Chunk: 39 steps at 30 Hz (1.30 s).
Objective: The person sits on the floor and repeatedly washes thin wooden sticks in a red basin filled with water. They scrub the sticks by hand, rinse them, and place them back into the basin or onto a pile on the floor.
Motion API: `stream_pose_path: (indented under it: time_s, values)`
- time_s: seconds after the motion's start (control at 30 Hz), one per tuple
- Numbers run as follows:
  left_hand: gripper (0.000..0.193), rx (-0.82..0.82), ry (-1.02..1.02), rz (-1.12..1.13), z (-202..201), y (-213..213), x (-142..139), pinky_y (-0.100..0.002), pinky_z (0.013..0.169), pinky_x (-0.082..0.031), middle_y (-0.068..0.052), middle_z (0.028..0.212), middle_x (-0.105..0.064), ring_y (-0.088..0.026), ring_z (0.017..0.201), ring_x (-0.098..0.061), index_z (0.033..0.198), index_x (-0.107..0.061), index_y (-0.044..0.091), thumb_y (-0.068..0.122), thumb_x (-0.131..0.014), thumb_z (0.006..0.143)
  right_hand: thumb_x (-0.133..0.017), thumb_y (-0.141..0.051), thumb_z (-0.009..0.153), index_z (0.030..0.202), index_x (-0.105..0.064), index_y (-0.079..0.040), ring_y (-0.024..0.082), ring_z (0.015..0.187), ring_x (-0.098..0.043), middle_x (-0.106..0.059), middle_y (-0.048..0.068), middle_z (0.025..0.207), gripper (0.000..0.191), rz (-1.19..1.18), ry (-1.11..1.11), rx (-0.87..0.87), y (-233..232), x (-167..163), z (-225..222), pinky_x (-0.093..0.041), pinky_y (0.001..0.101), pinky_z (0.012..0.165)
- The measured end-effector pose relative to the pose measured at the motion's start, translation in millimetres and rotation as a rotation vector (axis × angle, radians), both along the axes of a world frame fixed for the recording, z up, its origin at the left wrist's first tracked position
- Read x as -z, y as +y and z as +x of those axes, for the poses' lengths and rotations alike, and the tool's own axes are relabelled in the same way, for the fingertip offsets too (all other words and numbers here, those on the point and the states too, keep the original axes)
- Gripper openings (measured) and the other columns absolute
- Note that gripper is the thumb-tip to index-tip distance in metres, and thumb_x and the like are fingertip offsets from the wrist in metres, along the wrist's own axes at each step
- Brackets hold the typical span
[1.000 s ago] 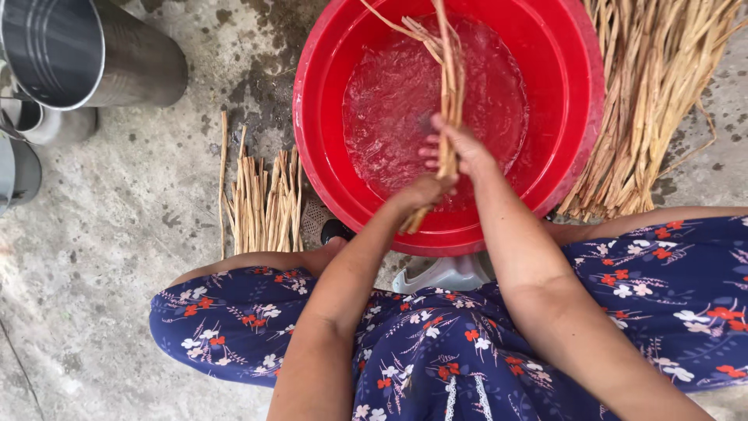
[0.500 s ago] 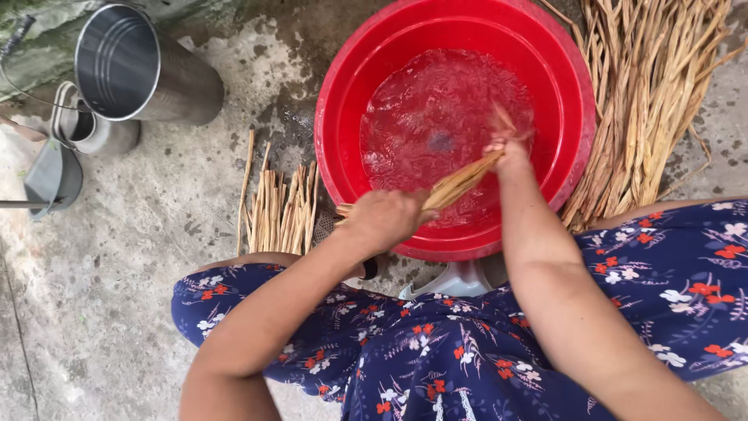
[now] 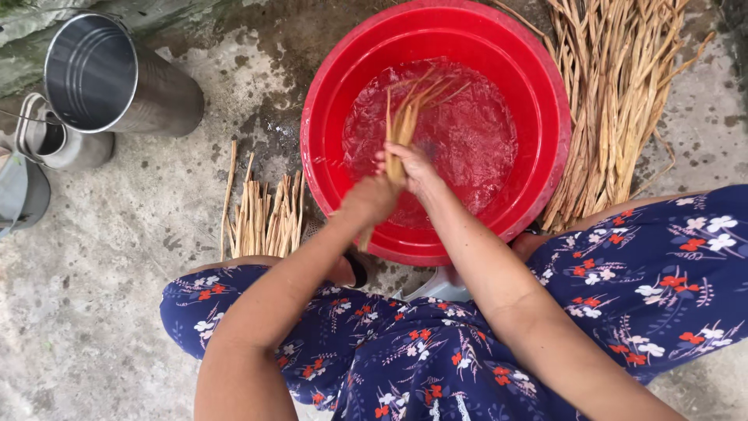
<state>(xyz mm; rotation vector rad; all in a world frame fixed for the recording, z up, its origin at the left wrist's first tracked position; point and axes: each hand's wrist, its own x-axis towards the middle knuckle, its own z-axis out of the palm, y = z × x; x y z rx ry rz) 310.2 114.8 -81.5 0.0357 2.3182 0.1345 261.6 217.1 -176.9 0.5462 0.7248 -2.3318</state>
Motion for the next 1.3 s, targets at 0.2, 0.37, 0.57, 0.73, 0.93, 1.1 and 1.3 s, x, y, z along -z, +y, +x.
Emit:
stream_pose_path:
  time_s: [0.2, 0.37, 0.57, 0.73, 0.93, 1.1, 1.3]
  values:
    - [0.063, 0.287, 0.054, 0.209, 40.4, 37.6, -50.3, -0.052, 0.085, -0.055, -0.022, 0.098, -0.071, -0.037, 0.097, -0.070, 0.109, -0.065, 0.003, 0.056, -0.033, 0.102, -0.054, -0.006, 0.099, 0.121, -0.061, -0.001, 0.012, 0.047, -0.050, -0.058, 0.008, 0.070, 0.024, 0.319, -0.532, 0.287, 85.5, 85.0, -19.9, -0.052, 0.0206, 0.042]
    - [0.066, 0.262, -0.017, 0.117, 24.2, 18.8, -101.7, -0.048, 0.082, -0.058, -0.018, 0.094, -0.071, -0.031, 0.090, -0.071, 0.109, -0.065, 0.005, 0.059, -0.028, 0.103, -0.047, -0.035, 0.103, 0.106, -0.056, -0.006, 0.016, 0.056, -0.058, -0.059, 0.008, 0.077, 0.031, 0.099, -0.492, 0.582, 135.1, 114.1, -15.1, -0.056, 0.0299, 0.046]
    - [0.057, -0.175, 0.132, 0.227, -38.1, -35.2, -78.9, -0.047, 0.081, -0.056, -0.019, 0.091, -0.071, -0.029, 0.085, -0.070, 0.132, -0.059, 0.013, 0.054, -0.036, 0.100, -0.042, -0.083, 0.076, 0.154, -0.021, 0.002, 0.040, 0.145, -0.033, -0.034, 0.027, 0.152, 0.117, -0.083, -0.181, 0.295, 80.0, 57.2, -16.4, -0.033, 0.0600, 0.116]
    - [0.058, -0.435, -0.034, 0.319, -42.0, -22.0, -6.2, -0.044, 0.086, -0.058, -0.021, 0.109, -0.068, -0.030, 0.098, -0.070, 0.124, -0.058, 0.003, 0.055, -0.050, 0.101, -0.072, -0.030, 0.105, 0.131, -0.047, 0.003, 0.018, 0.080, -0.061, -0.068, 0.017, 0.106, 0.049, -0.240, 0.048, -0.041, 2.3, -3.3, -13.1, -0.058, 0.0302, 0.073]
    - [0.054, 0.098, -0.052, 0.194, 18.7, 29.5, -12.3, -0.051, 0.091, -0.054, -0.023, 0.107, -0.070, -0.037, 0.102, -0.070, 0.111, -0.066, 0.002, 0.046, -0.036, 0.103, -0.055, -0.010, 0.099, 0.137, -0.043, -0.009, 0.011, 0.051, -0.050, -0.056, 0.003, 0.065, 0.040, -0.026, -0.419, 0.261, 48.9, 38.4, -25.2, -0.047, 0.0226, 0.044]
    - [0.063, 0.247, -0.044, 0.222, 26.4, 28.1, -95.7, -0.052, 0.086, -0.054, -0.022, 0.096, -0.071, -0.035, 0.095, -0.070, 0.114, -0.063, 0.003, 0.057, -0.032, 0.102, -0.034, -0.022, 0.107, 0.097, -0.042, -0.009, 0.015, 0.044, -0.046, -0.046, 0.003, 0.060, 0.019, -0.055, -0.440, 0.531, 123.9, 114.8, -23.3, -0.053, 0.0328, 0.045]
    - [0.057, -0.026, -0.127, 0.203, 4.7, -5.2, -145.4, -0.042, 0.073, -0.061, -0.013, 0.083, -0.070, -0.025, 0.078, -0.072, 0.117, -0.064, 0.011, 0.057, -0.036, 0.099, -0.038, -0.055, 0.095, 0.125, -0.035, -0.004, 0.029, 0.090, -0.049, -0.050, 0.017, 0.101, 0.059, 0.083, -0.524, 0.735, 141.7, 108.5, -5.5, -0.045, 0.0448, 0.082]
